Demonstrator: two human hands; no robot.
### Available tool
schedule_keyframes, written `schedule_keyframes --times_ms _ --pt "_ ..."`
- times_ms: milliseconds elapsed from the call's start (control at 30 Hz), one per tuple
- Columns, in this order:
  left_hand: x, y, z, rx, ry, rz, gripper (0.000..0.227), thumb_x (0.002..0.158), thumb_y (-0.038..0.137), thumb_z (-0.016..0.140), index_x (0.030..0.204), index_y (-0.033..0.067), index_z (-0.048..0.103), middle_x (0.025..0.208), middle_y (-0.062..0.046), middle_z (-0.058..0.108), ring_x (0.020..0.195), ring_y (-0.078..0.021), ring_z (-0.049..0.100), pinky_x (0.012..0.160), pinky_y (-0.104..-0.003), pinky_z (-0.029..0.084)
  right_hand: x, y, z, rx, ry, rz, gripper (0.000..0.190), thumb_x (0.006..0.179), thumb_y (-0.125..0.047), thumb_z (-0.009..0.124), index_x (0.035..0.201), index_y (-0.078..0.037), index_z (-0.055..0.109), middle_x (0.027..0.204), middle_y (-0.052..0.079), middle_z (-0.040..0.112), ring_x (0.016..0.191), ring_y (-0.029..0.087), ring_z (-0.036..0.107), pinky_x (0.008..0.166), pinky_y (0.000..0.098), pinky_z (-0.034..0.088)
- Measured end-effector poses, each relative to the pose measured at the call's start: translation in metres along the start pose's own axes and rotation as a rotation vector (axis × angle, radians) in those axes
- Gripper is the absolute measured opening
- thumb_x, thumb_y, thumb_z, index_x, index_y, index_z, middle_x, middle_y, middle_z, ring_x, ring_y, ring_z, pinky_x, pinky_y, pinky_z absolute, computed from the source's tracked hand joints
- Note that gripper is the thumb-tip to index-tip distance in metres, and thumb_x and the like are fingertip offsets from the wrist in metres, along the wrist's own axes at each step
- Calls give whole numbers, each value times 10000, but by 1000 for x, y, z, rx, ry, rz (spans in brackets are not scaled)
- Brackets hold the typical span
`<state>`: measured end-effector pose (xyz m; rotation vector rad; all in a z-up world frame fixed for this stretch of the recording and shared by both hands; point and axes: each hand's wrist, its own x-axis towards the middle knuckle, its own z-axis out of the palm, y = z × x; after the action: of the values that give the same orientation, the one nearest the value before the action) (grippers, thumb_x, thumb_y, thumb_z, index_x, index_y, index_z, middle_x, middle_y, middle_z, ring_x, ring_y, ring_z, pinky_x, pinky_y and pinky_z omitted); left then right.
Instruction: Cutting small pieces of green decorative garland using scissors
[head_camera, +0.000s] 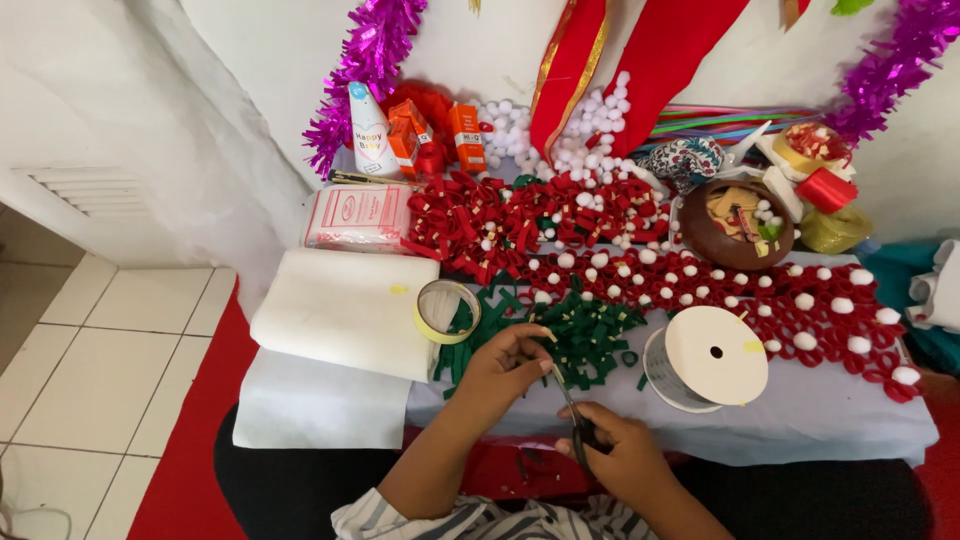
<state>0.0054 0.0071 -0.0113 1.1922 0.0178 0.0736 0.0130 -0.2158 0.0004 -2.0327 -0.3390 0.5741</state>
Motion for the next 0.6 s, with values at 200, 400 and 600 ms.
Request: schedule_keyframes --times_ms 200,400,600 --pt "-1 9 3 19 18 -59 483 910 45 692 1378 36 574 1004 -104 716 704 -95 537 568 -206 412 1 -9 0 -39 -4 65 356 746 -161 898 1096 -140 835 519 24 621 454 124 460 504 262 356" --pt "-2 9 6 42 32 -59 499 909 17 686 1394 30 565 1006 -119 778 645 -69 520 577 -186 402 1 -5 3 70 -2 46 352 737 -94 885 1082 -76 815 658 39 742 524 117 567 548 237 460" --pt "-3 12 9 31 50 -54 470 902 27 701 1360 32 595 987 -126 782 636 -69 504 578 -187 388 4 4 5 47 18 -29 332 732 -117 889 1053 -75 814 625 18 717 494 100 537 513 235 427"
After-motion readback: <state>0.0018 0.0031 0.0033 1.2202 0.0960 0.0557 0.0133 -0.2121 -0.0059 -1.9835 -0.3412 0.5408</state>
